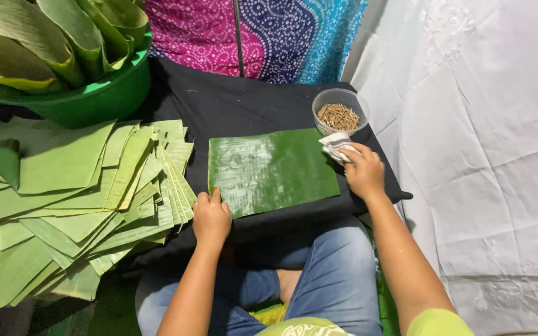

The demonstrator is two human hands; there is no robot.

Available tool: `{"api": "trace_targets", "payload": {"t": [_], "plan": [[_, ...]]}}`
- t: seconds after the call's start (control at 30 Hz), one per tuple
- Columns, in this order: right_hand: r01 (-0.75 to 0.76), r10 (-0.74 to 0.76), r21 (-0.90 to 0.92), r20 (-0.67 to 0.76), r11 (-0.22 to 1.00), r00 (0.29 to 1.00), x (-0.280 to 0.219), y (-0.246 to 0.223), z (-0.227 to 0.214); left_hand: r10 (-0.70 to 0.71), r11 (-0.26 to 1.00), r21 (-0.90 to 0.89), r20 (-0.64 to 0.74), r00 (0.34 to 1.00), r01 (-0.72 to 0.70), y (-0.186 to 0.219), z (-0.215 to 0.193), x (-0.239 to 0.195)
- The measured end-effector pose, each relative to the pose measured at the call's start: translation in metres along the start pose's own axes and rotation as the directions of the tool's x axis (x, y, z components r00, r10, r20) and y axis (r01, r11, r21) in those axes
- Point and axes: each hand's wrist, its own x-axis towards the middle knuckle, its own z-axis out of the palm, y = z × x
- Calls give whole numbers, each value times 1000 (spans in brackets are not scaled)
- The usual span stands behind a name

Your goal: Wiping banana leaves with a cloth, folding them into cones, and securing the shape with small wooden pins.

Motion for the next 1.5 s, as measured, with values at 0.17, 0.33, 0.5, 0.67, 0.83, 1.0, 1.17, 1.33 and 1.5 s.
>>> {"api": "trace_targets", "payload": {"t": [0.17,0.33,0.5,0.67,0.83,1.0,1.17,1.33,1.5], "plan": [[-103,108,-151,25,983,994,-30,7,-7,-10,997,-77,140,990,21,-2,-17,0],[-155,160,-196,10,968,987,-31,11,4,32,989,-147,255,966,6,-7,-29,-5],[14,-47,-218,-146,976,988,-21,3,6,34,968,-243,355,934,57,2,-54,-1],[192,-188,-143,37,971,981,-22,-16,-15,14,933,-345,313,950,100,9,-72,1],[246,-233,-120,116,962,966,-20,-7,-20,-22,882,-459,177,984,102,4,-56,0],[198,-168,-35,397,980,902,-15,2,-29,-66,816,-579,-89,994,2,10,-63,11],[223,-195,-57,309,973,931,-20,3,-18,-144,668,-740,-27,989,77,22,-80,26],[136,-143,107,63,985,988,-14,6,-2,-137,625,-779,-35,990,59,26,-99,40],[55,6,714,-82,698,997,-1,-19,-35,115,800,-554,-235,965,-230,29,-137,54]]}}
